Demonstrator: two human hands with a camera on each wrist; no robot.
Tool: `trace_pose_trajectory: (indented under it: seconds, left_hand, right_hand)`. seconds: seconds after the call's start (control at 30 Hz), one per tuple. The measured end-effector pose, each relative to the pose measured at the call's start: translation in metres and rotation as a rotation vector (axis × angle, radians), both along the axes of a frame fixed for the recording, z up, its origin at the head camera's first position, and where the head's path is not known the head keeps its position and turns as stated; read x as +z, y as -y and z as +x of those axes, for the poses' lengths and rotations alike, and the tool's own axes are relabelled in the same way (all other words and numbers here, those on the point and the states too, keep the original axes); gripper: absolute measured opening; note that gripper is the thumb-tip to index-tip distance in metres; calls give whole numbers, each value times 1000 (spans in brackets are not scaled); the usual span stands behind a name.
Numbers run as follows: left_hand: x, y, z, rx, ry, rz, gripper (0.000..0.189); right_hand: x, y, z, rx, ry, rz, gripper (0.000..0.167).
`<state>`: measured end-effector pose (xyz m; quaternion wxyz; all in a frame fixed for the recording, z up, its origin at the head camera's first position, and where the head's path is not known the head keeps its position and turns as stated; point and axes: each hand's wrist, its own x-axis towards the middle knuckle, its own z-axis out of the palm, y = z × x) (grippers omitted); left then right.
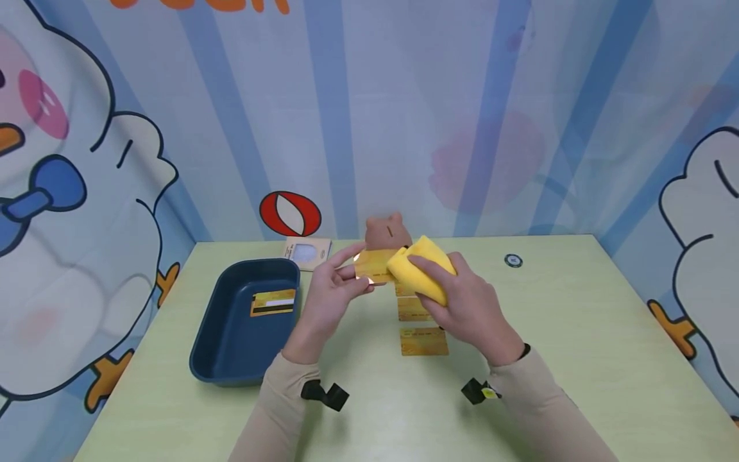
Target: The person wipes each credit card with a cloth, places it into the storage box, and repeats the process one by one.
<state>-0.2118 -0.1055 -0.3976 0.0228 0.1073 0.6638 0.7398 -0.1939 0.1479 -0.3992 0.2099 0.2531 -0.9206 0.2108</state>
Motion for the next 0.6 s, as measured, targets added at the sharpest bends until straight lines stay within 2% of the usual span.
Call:
trace_pose_trajectory:
  seconds: [0.27,0.6]
  left_hand:
    - [-2,3,-3,40,-1,29,59]
    - [-5,3,-5,48,43,37,58]
  right_hand:
    - [2,-3,-2,-15,1,4,59]
    - [2,-10,-5,-109,46,-11,62]
